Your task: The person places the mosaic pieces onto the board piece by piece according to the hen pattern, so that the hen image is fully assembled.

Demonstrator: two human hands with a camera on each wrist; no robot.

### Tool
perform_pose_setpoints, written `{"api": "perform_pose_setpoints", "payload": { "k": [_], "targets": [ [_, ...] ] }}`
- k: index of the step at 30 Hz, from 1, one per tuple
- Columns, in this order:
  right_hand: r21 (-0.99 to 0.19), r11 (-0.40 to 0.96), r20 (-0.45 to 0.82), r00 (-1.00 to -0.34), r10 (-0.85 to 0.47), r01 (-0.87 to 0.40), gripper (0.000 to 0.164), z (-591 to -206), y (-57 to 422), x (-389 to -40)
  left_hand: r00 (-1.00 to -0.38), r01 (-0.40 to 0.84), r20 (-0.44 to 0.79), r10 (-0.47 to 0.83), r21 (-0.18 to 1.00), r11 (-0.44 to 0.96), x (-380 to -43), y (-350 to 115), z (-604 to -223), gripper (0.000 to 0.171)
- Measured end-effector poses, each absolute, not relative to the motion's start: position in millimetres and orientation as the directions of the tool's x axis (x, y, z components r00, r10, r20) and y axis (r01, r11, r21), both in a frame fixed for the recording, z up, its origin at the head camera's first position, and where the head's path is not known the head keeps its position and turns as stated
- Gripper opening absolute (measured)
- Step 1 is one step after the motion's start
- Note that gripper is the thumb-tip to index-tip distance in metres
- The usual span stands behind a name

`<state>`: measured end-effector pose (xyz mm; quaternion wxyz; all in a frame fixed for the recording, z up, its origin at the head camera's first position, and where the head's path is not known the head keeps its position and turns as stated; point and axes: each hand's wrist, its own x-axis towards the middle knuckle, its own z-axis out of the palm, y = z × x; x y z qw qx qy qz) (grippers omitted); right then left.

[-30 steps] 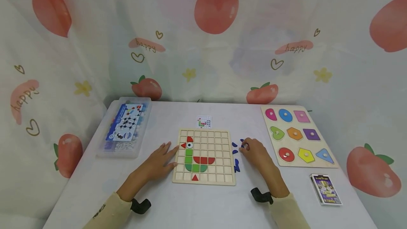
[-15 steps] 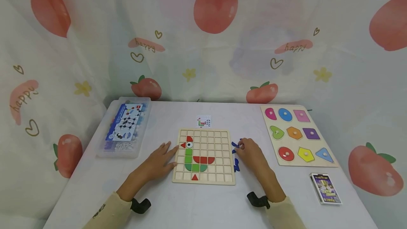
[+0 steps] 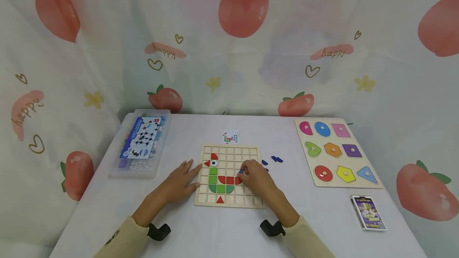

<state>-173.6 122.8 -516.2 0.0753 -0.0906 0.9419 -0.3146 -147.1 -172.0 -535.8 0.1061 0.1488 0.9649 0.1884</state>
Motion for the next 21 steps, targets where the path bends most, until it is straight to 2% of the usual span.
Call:
{"api": "perform_pose_setpoints", "payload": {
  "k": [10,21],
  "targets": [
    [-0.602,0.792,-0.114,-0.97,-0.213,-0.103,0.02,-512.7,119.3,-175.1,-0.933,0.246,-0.148,0.327,0.4,0.883,-146.6,-172.4,-534.0,0.067],
    [-0.586,0.794,-0.079,-0.965,-0.252,-0.159,0.013,-517.0,118.1,-177.4,-0.933,0.239,-0.155,0.324,0.404,0.883,-146.8,-172.2,-533.4,0.067]
  ]
}}
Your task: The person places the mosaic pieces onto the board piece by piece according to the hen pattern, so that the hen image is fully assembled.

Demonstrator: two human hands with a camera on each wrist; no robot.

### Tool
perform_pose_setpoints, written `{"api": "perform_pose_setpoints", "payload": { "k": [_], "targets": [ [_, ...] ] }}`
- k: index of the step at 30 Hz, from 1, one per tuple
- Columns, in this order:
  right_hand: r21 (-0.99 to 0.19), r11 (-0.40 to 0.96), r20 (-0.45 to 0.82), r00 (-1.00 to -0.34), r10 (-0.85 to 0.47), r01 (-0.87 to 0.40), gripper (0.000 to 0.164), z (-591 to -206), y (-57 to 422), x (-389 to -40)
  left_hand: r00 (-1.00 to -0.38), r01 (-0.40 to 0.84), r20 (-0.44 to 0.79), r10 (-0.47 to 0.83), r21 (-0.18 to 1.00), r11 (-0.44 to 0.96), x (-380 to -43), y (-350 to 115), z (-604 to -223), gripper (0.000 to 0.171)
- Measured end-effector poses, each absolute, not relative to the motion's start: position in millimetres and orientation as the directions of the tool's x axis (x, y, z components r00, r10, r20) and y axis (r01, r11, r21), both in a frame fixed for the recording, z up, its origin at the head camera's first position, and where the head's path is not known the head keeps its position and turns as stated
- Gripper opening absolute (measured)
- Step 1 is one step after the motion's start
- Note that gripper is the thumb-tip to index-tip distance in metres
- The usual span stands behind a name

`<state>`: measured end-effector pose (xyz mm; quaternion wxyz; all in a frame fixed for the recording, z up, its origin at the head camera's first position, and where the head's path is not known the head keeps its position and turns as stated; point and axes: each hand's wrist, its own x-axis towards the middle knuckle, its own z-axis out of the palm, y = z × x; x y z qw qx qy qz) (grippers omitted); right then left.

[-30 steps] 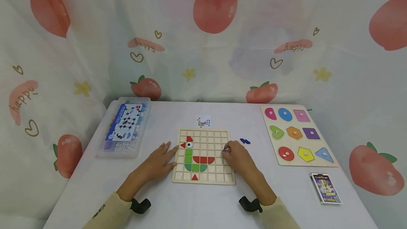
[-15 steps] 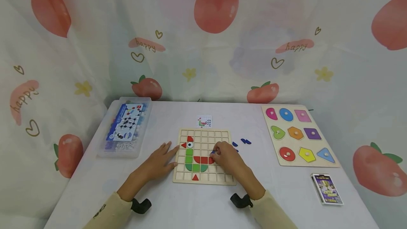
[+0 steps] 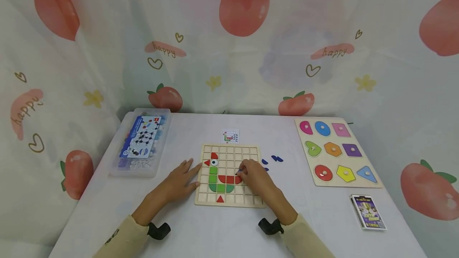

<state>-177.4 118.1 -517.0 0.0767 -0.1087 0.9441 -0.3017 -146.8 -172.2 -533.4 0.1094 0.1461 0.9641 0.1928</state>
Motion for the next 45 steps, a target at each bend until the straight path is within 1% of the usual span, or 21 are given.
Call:
{"api": "perform_pose_setpoints", "payload": {
  "k": [5,13,16,19,23,26,29,32,36,39,43,45],
  "targets": [
    [-0.582,0.794,-0.072,-0.961,-0.267,-0.178,0.012,-517,117,-178,-0.934,0.239,-0.152,0.324,0.41,0.88,-148,-172,-535,0.067],
    [-0.569,0.799,-0.035,-0.965,-0.259,-0.194,0.005,-516,118,-178,-0.935,0.239,-0.147,0.323,0.414,0.878,-148,-172,-536,0.067],
    [-0.583,0.795,-0.045,-0.97,-0.239,-0.169,0.009,-513,121,-180,-0.935,0.241,-0.145,0.325,0.413,0.879,-148,-172,-536,0.067],
    [-0.577,0.807,-0.06,-0.98,-0.192,-0.123,0.017,-511,130,-186,-0.934,0.243,-0.145,0.326,0.413,0.878,-149,-172,-535,0.067],
    [-0.542,0.837,-0.057,-0.991,-0.12,-0.071,0.026,-508,154,-199,-0.934,0.241,-0.148,0.324,0.408,0.881,-149,-172,-535,0.067],
    [-0.513,0.857,-0.06,-0.995,-0.082,-0.04,0.029,-509,172,-208,-0.935,0.236,-0.157,0.319,0.398,0.886,-148,-172,-536,0.067],
    [-0.501,0.865,-0.083,-0.994,-0.076,-0.024,0.028,-513,183,-212,-0.935,0.23,-0.165,0.314,0.393,0.89,-149,-173,-538,0.068],
    [-0.503,0.864,-0.104,-0.99,-0.091,-0.027,0.023,-518,187,-212,-0.934,0.231,-0.166,0.316,0.392,0.891,-149,-173,-539,0.068],
    [-0.512,0.857,-0.089,-0.989,-0.12,-0.058,0.016,-521,190,-210,-0.934,0.243,-0.153,0.324,0.395,0.886,-149,-173,-540,0.068],
    [-0.512,0.857,-0.074,-0.992,-0.106,-0.053,0.018,-521,192,-210,-0.933,0.245,-0.153,0.325,0.393,0.886,-149,-173,-539,0.068],
    [-0.51,0.86,-0.078,-0.995,-0.064,-0.016,0.023,-521,191,-211,-0.934,0.234,-0.165,0.316,0.386,0.892,-149,-173,-539,0.069],
    [-0.501,0.865,-0.073,-0.995,-0.066,-0.021,0.023,-522,189,-212,-0.936,0.227,-0.169,0.31,0.384,0.895,-149,-173,-539,0.07]
  ]
}}
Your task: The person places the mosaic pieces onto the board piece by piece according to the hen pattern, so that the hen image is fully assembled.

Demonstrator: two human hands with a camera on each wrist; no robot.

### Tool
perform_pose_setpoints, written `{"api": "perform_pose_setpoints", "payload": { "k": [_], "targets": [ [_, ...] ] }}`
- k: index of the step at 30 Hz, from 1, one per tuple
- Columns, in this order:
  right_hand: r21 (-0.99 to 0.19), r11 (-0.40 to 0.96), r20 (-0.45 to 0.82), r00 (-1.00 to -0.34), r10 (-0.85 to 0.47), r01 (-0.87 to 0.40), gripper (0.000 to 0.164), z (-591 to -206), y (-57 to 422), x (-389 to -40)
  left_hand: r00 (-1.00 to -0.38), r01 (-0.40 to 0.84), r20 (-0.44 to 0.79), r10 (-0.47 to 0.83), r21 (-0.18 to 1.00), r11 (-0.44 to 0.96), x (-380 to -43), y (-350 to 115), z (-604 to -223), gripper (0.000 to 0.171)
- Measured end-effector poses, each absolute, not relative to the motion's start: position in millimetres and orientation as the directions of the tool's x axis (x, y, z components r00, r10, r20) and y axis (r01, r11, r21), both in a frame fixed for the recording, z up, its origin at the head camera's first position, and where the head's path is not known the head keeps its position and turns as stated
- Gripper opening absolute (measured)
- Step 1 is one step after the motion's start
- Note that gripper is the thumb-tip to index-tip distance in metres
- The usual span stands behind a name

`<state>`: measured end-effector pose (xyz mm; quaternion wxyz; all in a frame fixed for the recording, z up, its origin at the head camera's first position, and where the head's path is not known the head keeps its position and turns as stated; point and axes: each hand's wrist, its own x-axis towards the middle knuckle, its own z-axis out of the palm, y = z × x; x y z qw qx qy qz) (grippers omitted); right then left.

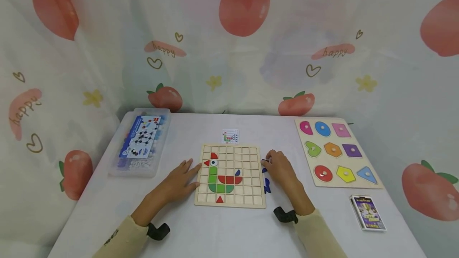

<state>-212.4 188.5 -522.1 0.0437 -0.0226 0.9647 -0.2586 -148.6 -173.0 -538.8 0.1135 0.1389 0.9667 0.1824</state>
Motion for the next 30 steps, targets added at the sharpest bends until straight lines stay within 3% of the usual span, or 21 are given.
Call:
{"api": "perform_pose_setpoints", "payload": {
  "k": [5,13,30],
  "targets": [
    [-0.485,0.874,-0.068,-0.995,-0.068,-0.027,0.017,-524.0,185.5,-212.0,-0.936,0.23,-0.162,0.313,0.393,0.89,-148.4,-173.6,-539.6,0.069],
    [-0.539,0.841,-0.096,-0.995,0.004,0.055,0.034,-524.6,189.5,-214.2,-0.937,0.228,-0.16,0.309,0.389,0.893,-148.1,-173.6,-539.8,0.069],
    [-0.572,0.816,-0.084,-0.996,0.037,0.078,0.028,-531.7,187.6,-214.7,-0.937,0.242,-0.142,0.321,0.4,0.884,-146.9,-173.1,-537.0,0.067]
  ]
}}
